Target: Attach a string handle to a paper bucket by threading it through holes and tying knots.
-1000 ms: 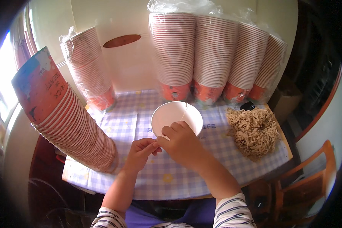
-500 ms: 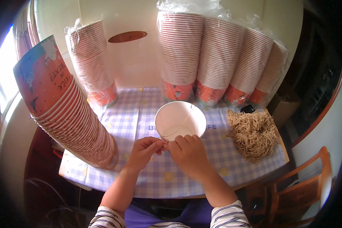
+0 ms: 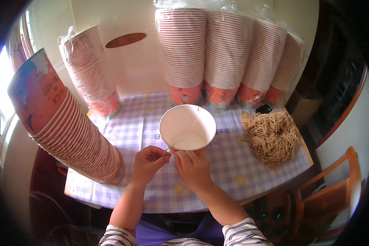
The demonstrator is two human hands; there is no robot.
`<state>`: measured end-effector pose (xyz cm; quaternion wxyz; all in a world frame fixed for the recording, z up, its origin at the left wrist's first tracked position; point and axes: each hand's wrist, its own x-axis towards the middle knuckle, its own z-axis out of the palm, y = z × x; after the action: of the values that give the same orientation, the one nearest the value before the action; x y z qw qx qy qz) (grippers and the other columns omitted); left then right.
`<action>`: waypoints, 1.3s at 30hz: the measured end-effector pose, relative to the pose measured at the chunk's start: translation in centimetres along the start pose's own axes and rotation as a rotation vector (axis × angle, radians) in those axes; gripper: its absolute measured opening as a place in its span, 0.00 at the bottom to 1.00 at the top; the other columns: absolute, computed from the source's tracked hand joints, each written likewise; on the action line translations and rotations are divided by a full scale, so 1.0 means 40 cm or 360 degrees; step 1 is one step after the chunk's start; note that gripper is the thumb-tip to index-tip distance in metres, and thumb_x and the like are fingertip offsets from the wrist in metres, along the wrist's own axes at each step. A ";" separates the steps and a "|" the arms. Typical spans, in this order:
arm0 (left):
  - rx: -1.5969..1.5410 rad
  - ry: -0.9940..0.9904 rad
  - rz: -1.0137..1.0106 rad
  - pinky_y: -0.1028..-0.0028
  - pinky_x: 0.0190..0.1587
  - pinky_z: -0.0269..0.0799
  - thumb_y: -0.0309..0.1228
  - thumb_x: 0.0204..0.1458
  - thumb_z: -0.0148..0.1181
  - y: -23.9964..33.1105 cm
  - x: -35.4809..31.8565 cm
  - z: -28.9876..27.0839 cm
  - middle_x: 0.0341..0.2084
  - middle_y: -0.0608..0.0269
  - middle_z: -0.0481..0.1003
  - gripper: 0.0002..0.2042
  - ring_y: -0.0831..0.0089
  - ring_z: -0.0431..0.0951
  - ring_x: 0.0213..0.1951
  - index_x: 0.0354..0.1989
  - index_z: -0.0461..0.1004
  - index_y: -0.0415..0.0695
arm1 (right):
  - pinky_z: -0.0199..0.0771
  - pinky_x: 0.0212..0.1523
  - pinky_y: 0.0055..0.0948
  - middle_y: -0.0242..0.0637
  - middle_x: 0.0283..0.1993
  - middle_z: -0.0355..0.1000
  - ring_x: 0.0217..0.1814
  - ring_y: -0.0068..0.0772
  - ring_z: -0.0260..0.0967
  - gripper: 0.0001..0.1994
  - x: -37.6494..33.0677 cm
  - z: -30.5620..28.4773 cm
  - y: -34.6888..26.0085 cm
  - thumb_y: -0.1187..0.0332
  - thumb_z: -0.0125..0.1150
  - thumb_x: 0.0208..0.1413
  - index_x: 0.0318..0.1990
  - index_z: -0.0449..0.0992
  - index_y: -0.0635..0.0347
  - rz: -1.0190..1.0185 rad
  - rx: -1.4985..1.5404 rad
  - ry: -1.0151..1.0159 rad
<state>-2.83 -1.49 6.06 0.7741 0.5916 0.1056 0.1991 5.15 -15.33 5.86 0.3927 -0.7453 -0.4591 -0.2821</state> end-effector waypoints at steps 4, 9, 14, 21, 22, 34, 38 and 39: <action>0.0920 0.0262 0.0643 0.76 0.39 0.69 0.19 0.45 0.63 -0.013 0.004 0.007 0.30 0.65 0.78 0.03 0.80 0.74 0.35 0.28 0.75 0.38 | 0.72 0.27 0.32 0.35 0.30 0.74 0.28 0.38 0.73 0.06 -0.003 0.007 0.008 0.75 0.62 0.46 0.33 0.74 0.57 -0.0025 -0.0005 0.0061; 0.1238 0.0356 0.1125 0.74 0.39 0.69 0.19 0.45 0.63 -0.024 0.002 0.012 0.30 0.66 0.78 0.03 0.82 0.74 0.34 0.27 0.75 0.39 | 0.72 0.27 0.31 0.35 0.30 0.74 0.27 0.39 0.73 0.07 -0.003 0.015 0.012 0.75 0.62 0.46 0.34 0.74 0.57 -0.0008 0.0039 0.0083; 0.0014 0.0068 0.0138 0.79 0.38 0.70 0.20 0.47 0.63 -0.047 0.002 0.014 0.31 0.63 0.78 0.04 0.80 0.75 0.34 0.31 0.74 0.38 | 0.71 0.26 0.32 0.35 0.30 0.74 0.27 0.39 0.73 0.07 -0.006 0.025 0.016 0.74 0.62 0.46 0.34 0.75 0.57 -0.0006 0.0044 0.0100; -0.0370 0.0011 0.0000 0.79 0.41 0.72 0.18 0.48 0.61 -0.057 0.007 0.012 0.32 0.59 0.77 0.05 0.77 0.77 0.35 0.32 0.73 0.37 | 0.72 0.30 0.29 0.40 0.32 0.75 0.30 0.37 0.74 0.07 -0.010 0.030 0.014 0.75 0.58 0.51 0.38 0.76 0.60 0.0372 0.0573 -0.0094; -0.0416 -0.0002 0.0008 0.79 0.41 0.72 0.17 0.48 0.61 -0.058 0.008 0.013 0.32 0.59 0.77 0.05 0.77 0.77 0.35 0.32 0.73 0.37 | 0.74 0.34 0.28 0.42 0.33 0.75 0.33 0.37 0.75 0.08 -0.010 0.029 0.014 0.75 0.56 0.53 0.40 0.76 0.62 0.0530 0.0848 -0.0130; -0.0275 0.0069 0.0116 0.79 0.40 0.73 0.16 0.47 0.61 -0.065 0.004 0.018 0.31 0.61 0.77 0.06 0.78 0.76 0.35 0.32 0.73 0.38 | 0.67 0.38 0.18 0.31 0.37 0.74 0.37 0.18 0.69 0.09 -0.007 0.018 0.029 0.69 0.58 0.55 0.40 0.79 0.63 0.1383 0.1791 -0.0375; -0.0066 0.0140 0.0220 0.80 0.40 0.73 0.15 0.47 0.61 -0.080 0.001 0.022 0.31 0.61 0.76 0.06 0.79 0.76 0.34 0.32 0.72 0.38 | 0.61 0.30 0.16 0.28 0.32 0.74 0.29 0.14 0.63 0.09 -0.015 0.034 0.046 0.67 0.59 0.54 0.39 0.79 0.62 0.1640 0.2020 -0.0417; -0.0064 0.0141 0.0218 0.80 0.40 0.73 0.15 0.47 0.61 -0.084 -0.001 0.021 0.31 0.61 0.76 0.06 0.79 0.76 0.34 0.32 0.72 0.38 | 0.58 0.27 0.16 0.27 0.31 0.73 0.27 0.13 0.60 0.09 -0.011 0.034 0.042 0.67 0.60 0.54 0.38 0.79 0.61 0.1703 0.2130 -0.0387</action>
<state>-1.91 -2.99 3.07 0.7649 0.5724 0.0950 0.2797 6.58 -14.83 4.22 0.7769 -0.4984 -0.1551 0.3520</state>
